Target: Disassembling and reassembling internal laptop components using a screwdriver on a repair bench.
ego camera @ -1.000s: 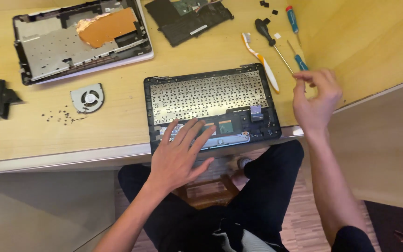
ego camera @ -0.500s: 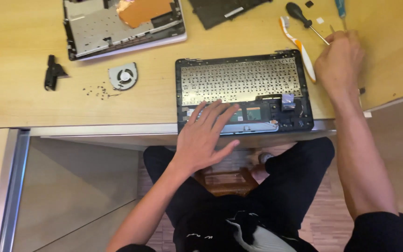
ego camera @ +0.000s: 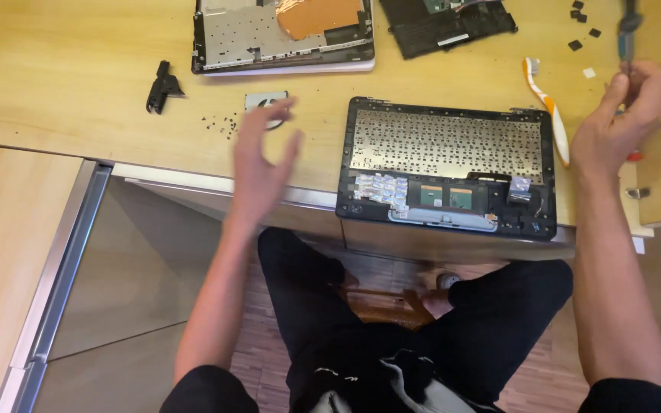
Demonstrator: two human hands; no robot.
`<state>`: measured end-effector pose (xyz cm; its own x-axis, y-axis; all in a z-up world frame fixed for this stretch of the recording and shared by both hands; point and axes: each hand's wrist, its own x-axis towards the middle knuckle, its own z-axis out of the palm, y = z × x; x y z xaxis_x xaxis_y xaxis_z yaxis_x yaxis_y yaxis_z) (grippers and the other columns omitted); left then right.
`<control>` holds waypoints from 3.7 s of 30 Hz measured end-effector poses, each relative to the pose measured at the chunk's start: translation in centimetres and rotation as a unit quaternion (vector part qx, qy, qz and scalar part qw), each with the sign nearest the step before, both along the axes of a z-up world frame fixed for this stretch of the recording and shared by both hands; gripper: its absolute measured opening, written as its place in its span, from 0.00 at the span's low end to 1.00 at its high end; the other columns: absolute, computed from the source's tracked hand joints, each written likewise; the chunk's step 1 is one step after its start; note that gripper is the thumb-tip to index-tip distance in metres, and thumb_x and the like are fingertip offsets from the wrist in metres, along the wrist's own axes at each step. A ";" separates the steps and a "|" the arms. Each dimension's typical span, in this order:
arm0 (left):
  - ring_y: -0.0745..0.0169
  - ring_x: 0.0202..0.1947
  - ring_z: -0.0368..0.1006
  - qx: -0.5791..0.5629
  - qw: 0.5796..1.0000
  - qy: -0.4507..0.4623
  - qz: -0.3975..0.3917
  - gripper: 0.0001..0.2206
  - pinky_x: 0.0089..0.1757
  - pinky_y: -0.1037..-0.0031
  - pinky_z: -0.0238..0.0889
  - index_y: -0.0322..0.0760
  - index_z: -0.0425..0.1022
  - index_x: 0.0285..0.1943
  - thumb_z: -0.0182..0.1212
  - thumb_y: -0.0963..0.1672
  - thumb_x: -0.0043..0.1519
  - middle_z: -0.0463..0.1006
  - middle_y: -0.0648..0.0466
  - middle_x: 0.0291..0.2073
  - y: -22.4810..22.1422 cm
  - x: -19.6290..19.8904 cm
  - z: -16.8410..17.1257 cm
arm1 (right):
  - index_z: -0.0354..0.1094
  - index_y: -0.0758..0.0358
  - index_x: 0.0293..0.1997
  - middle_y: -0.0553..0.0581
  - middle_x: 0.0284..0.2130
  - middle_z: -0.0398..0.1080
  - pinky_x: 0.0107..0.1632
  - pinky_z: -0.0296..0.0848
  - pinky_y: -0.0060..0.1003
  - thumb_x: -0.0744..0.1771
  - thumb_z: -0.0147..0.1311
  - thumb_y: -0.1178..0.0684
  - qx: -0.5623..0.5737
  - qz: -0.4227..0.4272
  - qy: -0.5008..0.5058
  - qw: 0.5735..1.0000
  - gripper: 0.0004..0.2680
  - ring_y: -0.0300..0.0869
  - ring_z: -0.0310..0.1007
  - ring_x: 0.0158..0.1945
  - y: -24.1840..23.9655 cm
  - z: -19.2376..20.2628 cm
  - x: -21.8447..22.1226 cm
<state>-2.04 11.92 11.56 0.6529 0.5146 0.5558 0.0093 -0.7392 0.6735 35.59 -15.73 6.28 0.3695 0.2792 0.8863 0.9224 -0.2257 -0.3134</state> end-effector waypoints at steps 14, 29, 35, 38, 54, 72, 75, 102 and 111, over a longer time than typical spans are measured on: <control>0.63 0.34 0.74 -0.024 0.952 0.151 0.266 0.08 0.41 0.69 0.68 0.39 0.83 0.45 0.59 0.38 0.63 0.81 0.54 0.36 10.1 -6.3 -4.4 | 0.55 0.70 0.66 0.77 0.41 0.75 0.46 0.84 0.47 0.78 0.30 0.67 0.013 0.134 0.193 0.972 0.10 0.59 0.81 0.41 -0.4 -0.2 -0.9; 0.67 0.32 0.73 -0.031 0.959 0.117 0.255 0.10 0.39 0.74 0.71 0.40 0.83 0.47 0.67 0.36 0.59 0.79 0.56 0.31 11.4 -7.3 -4.7 | 0.64 0.70 0.55 0.67 0.45 0.71 0.62 0.83 0.49 0.76 0.33 0.61 0.059 0.123 0.272 0.953 0.09 0.50 0.76 0.51 -0.6 -2.1 1.5; 0.70 0.32 0.74 -0.067 0.956 0.036 0.282 0.14 0.38 0.78 0.73 0.39 0.81 0.51 0.61 0.35 0.59 0.79 0.56 0.31 12.7 -7.6 -5.5 | 0.68 0.68 0.57 0.67 0.50 0.72 0.67 0.71 0.51 0.75 0.39 0.51 0.102 0.097 0.255 0.957 0.12 0.54 0.73 0.59 0.0 -1.3 1.1; 0.70 0.33 0.73 -0.058 0.963 0.018 0.264 0.13 0.37 0.79 0.72 0.37 0.81 0.52 0.62 0.35 0.59 0.78 0.55 0.32 12.7 -7.9 -6.2 | 0.70 0.70 0.52 0.67 0.51 0.72 0.61 0.71 0.45 0.75 0.38 0.59 0.010 0.039 0.225 0.974 0.10 0.54 0.72 0.58 -0.3 -1.7 0.6; 0.62 0.38 0.68 0.001 0.970 0.075 0.232 0.09 0.43 0.70 0.66 0.41 0.85 0.48 0.70 0.39 0.61 0.72 0.54 0.35 11.2 -7.2 -5.4 | 0.76 0.83 0.48 0.71 0.40 0.73 0.45 0.77 0.40 0.78 0.41 0.68 -0.038 0.056 0.133 0.989 0.12 0.51 0.75 0.44 -0.8 -2.5 0.9; 0.68 0.35 0.70 -0.063 0.974 0.061 0.209 0.08 0.41 0.77 0.69 0.44 0.86 0.44 0.69 0.37 0.61 0.71 0.55 0.37 10.4 -6.7 -3.6 | 0.76 0.86 0.53 0.75 0.44 0.70 0.44 0.80 0.45 0.79 0.44 0.69 -0.063 0.073 0.105 0.990 0.10 0.55 0.74 0.43 -1.1 -2.7 0.9; 0.62 0.38 0.71 -0.001 0.974 0.102 0.201 0.07 0.42 0.70 0.68 0.42 0.86 0.44 0.71 0.37 0.61 0.73 0.53 0.36 10.1 -6.6 -3.8 | 0.75 0.88 0.52 0.76 0.45 0.70 0.45 0.79 0.45 0.79 0.43 0.69 -0.055 0.092 0.116 0.988 0.11 0.55 0.75 0.42 -1.1 -3.0 1.2; 0.47 0.46 0.63 0.203 0.874 0.338 0.284 0.03 0.43 0.57 0.54 0.48 0.88 0.35 0.72 0.46 0.60 0.78 0.52 0.36 10.3 -3.4 -3.4 | 0.75 0.87 0.54 0.75 0.47 0.69 0.46 0.77 0.45 0.79 0.42 0.69 -0.065 0.078 0.124 0.987 0.10 0.56 0.75 0.45 -1.2 -2.4 0.7; 0.56 0.37 0.71 0.233 0.915 0.198 0.265 0.02 0.37 0.65 0.65 0.38 0.83 0.33 0.69 0.39 0.59 0.81 0.56 0.28 9.8 -3.0 -1.8 | 0.74 0.81 0.50 0.72 0.45 0.71 0.43 0.76 0.42 0.77 0.43 0.66 -0.051 0.066 0.121 0.989 0.10 0.53 0.75 0.44 -1.0 -2.4 1.0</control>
